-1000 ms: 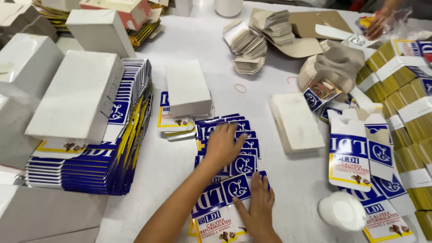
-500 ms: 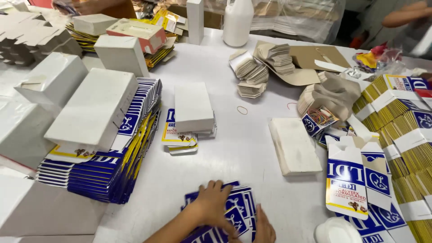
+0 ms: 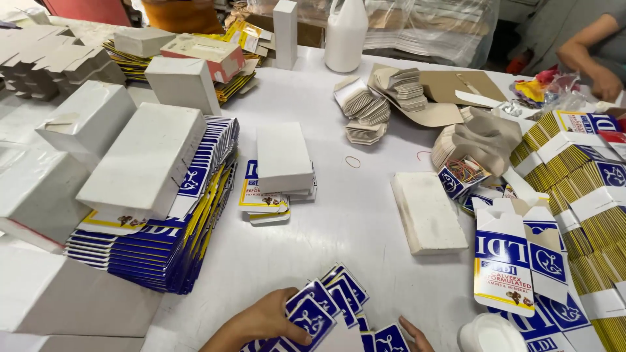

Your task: The person applies glue to the flaps of cardboard boxes by hand, folds them, and stacks them. They then gather the flattened boxes, fan them out, and place them onto a pile of other boxed items.

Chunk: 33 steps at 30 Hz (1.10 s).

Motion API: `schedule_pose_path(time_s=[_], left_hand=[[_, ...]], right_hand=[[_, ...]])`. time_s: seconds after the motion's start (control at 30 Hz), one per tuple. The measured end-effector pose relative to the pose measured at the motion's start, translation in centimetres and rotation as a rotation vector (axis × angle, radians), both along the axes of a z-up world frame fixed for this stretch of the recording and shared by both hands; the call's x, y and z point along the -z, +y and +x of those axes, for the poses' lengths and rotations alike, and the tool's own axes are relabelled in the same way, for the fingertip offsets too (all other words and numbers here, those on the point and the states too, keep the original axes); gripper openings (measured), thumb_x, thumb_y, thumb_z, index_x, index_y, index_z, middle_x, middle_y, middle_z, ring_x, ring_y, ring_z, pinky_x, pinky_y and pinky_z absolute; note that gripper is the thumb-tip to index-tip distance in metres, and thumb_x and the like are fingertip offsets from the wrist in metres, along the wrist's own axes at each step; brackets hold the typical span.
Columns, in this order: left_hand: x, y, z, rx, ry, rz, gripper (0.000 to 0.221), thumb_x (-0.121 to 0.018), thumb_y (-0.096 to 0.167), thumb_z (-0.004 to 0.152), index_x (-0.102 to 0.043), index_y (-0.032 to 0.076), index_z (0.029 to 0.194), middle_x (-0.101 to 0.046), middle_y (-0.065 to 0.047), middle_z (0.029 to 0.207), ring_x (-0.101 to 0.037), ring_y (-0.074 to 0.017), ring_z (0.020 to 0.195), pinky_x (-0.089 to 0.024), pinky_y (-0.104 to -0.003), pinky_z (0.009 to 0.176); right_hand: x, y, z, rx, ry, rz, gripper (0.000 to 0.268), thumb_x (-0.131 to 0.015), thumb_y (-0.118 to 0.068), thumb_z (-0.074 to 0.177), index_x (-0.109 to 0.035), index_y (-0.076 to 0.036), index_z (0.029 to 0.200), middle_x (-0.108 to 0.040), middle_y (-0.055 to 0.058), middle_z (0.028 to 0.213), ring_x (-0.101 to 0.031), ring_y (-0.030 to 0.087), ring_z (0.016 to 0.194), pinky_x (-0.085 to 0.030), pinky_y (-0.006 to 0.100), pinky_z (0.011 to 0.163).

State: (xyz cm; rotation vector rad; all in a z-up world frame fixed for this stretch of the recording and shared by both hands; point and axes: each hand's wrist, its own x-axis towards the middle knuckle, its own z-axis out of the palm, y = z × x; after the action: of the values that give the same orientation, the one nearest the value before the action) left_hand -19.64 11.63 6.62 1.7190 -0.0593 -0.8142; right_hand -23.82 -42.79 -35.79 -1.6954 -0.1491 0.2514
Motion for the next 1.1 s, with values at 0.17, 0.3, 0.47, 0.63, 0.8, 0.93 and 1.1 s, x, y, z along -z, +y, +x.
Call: schedule_pose_path(time_s=[0.17, 0.3, 0.47, 0.63, 0.8, 0.93, 1.1], left_hand=[[0.3, 4.3, -0.8, -0.332, 0.021, -0.199, 0.067, -0.09, 0.013, 0.054, -0.068, 0.001, 0.117, -0.076, -0.008, 0.093, -0.071, -0.0184, 0.082, -0.06, -0.033, 0.083], [0.9, 7.7, -1.2, -0.437, 0.13, -0.49, 0.065, -0.084, 0.009, 0.056, -0.067, 0.0, 0.118, -0.079, -0.01, 0.096, -0.076, -0.0189, 0.086, -0.061, -0.035, 0.083], [1.5, 1.1, -2.1, -0.366, 0.081, -0.469, 0.075, -0.085, 0.003, 0.06, -0.059, 0.002, 0.13, -0.074, -0.006, 0.099, -0.071, -0.0146, 0.089, -0.059, -0.031, 0.085], [-1.1, -0.8, -3.0, -0.419, 0.029, -0.393, 0.089, -0.084, -0.002, 0.059, -0.048, 0.011, 0.14, -0.073, -0.005, 0.098, -0.07, -0.0118, 0.089, -0.058, -0.029, 0.085], [-0.1, 0.2, -3.0, -0.477, 0.056, -0.441, 0.079, -0.081, -0.004, 0.059, -0.058, 0.005, 0.134, -0.077, -0.005, 0.099, -0.073, -0.0135, 0.089, -0.059, -0.028, 0.088], [4.0, 2.7, -3.8, -0.579, 0.077, -0.49, 0.076, -0.084, -0.005, 0.06, -0.06, -0.002, 0.132, -0.074, -0.01, 0.096, -0.071, -0.0185, 0.085, -0.059, -0.034, 0.085], [-3.0, 4.8, -5.3, -0.626, 0.171, -0.644, 0.097, -0.077, 0.003, 0.052, -0.05, 0.019, 0.144, -0.076, -0.011, 0.104, -0.074, -0.0215, 0.095, -0.059, -0.035, 0.088]], right_hand=[[-11.8, 0.2, 4.6, -0.007, 0.207, 0.044, 0.083, -0.075, -0.009, 0.085, -0.033, -0.01, 0.157, -0.061, 0.019, 0.143, -0.056, 0.029, 0.135, -0.037, 0.049, 0.115], [-28.2, 6.9, 4.4, 0.185, 0.306, -0.058, 0.099, -0.074, 0.002, 0.074, -0.026, -0.02, 0.158, -0.074, 0.027, 0.124, -0.07, 0.038, 0.12, -0.049, 0.051, 0.108], [-41.4, 22.0, 3.9, -0.045, 0.26, 0.09, 0.083, -0.054, 0.002, 0.091, -0.025, -0.02, 0.165, -0.064, 0.021, 0.135, -0.063, 0.026, 0.122, -0.043, 0.039, 0.109], [-45.6, 24.7, 3.2, -0.156, 0.191, 0.051, 0.084, -0.05, 0.005, 0.091, -0.024, -0.02, 0.168, -0.056, 0.013, 0.144, -0.059, 0.019, 0.121, -0.046, 0.036, 0.104], [-45.7, 23.3, 3.7, -0.125, 0.321, -0.002, 0.087, -0.054, -0.001, 0.092, -0.016, -0.026, 0.166, -0.076, 0.017, 0.124, -0.07, 0.018, 0.1, -0.053, 0.031, 0.094], [-43.8, 17.9, 4.2, -0.124, 0.232, -0.008, 0.086, -0.06, -0.007, 0.093, -0.015, -0.022, 0.165, -0.073, 0.015, 0.128, -0.069, 0.015, 0.105, -0.05, 0.028, 0.097], [-43.6, 14.4, 5.3, 0.147, 0.098, -0.094, 0.085, -0.065, -0.011, 0.095, -0.023, -0.017, 0.169, -0.072, 0.019, 0.132, -0.067, 0.018, 0.11, -0.044, 0.034, 0.103]])
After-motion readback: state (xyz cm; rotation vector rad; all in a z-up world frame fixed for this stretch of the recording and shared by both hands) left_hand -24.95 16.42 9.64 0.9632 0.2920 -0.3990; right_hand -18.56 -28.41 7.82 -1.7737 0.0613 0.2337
